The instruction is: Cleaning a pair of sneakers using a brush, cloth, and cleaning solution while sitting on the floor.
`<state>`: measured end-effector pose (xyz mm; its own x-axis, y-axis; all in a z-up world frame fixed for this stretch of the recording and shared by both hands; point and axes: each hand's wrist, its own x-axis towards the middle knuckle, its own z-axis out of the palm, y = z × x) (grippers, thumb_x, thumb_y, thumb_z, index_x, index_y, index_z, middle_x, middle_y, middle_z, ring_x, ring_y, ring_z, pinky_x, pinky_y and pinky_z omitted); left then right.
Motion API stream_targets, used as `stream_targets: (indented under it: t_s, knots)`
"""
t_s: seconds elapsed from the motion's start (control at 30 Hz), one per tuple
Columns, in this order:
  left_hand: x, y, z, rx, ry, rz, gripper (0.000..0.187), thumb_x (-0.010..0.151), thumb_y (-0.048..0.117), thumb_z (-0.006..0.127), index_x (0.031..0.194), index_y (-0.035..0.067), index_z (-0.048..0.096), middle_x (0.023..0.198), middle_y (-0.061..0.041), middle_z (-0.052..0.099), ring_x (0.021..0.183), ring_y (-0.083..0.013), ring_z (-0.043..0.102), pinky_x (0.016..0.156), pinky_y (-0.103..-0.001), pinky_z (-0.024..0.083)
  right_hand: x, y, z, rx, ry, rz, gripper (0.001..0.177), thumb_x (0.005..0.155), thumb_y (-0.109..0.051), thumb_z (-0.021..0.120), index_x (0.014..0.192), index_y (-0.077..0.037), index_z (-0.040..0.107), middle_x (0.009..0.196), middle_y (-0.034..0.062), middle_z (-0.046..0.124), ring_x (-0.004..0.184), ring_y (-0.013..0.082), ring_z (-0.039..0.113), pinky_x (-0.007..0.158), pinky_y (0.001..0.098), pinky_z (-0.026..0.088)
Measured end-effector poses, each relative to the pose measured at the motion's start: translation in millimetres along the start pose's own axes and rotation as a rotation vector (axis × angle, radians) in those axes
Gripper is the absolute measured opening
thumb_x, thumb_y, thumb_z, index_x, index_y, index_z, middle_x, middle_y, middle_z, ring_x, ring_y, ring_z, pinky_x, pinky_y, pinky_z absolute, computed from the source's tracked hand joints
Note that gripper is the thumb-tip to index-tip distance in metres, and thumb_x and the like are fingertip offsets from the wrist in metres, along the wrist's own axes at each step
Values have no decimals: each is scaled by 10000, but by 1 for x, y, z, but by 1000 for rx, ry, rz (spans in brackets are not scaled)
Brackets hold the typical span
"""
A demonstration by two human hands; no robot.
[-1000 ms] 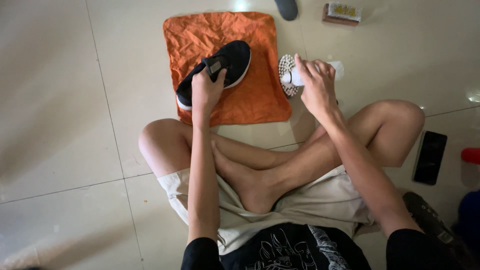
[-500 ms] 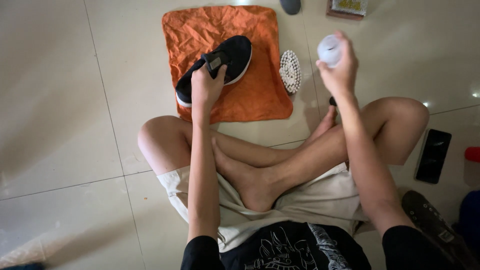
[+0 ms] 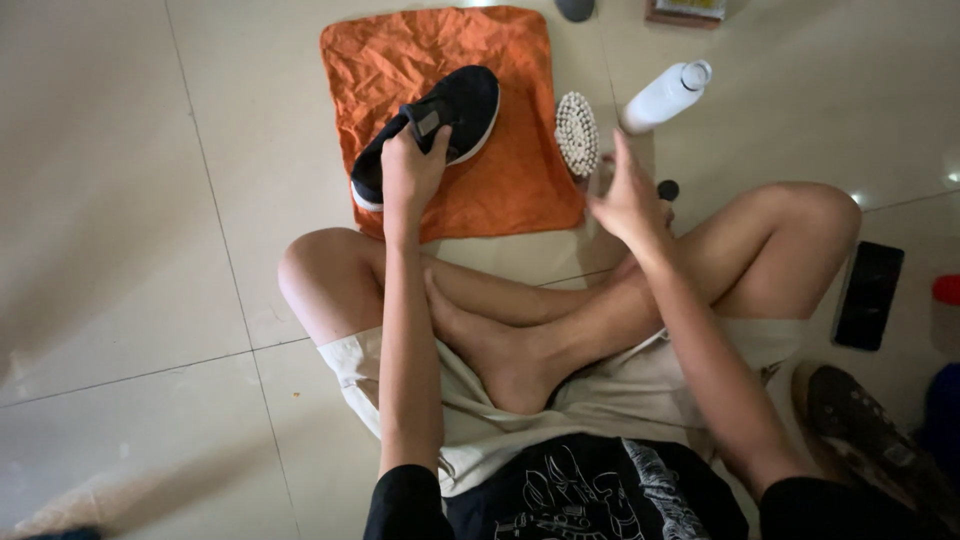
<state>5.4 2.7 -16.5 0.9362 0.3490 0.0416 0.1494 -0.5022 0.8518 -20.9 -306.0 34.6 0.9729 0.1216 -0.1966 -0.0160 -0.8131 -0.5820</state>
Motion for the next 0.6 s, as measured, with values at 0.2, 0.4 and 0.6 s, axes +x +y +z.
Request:
stream_targets:
  t_s: [0.2, 0.4, 0.6]
  knots:
    - [-1, -12, 3, 24, 20, 52, 281, 881, 283, 790, 957, 21, 721, 783, -211, 741, 801, -428, 739, 669, -521, 601, 32, 4, 4, 8, 57, -59, 1114, 774, -343, 848, 1628, -95, 177, 1406, 250, 593, 1244, 532, 579, 1049, 650, 477]
    - [-1, -16, 6, -12, 34, 44, 267, 874, 272, 804, 949, 31, 720, 765, -185, 743, 774, -395, 751, 649, -475, 605, 29, -18, 23, -33, 173, 31, 1020, 804, -184, 758, 1624, -106, 156, 1337, 343, 598, 1170, 562, 621, 970, 667, 515]
    - [0, -13, 4, -7, -8, -30, 297, 864, 316, 798, 998, 58, 741, 834, -180, 764, 862, -389, 750, 732, -507, 618, 46, 1, 39, -12, 322, -8, 962, 847, -351, 820, 1599, -91, 278, 1242, 342, 643, 1133, 545, 652, 919, 629, 536]
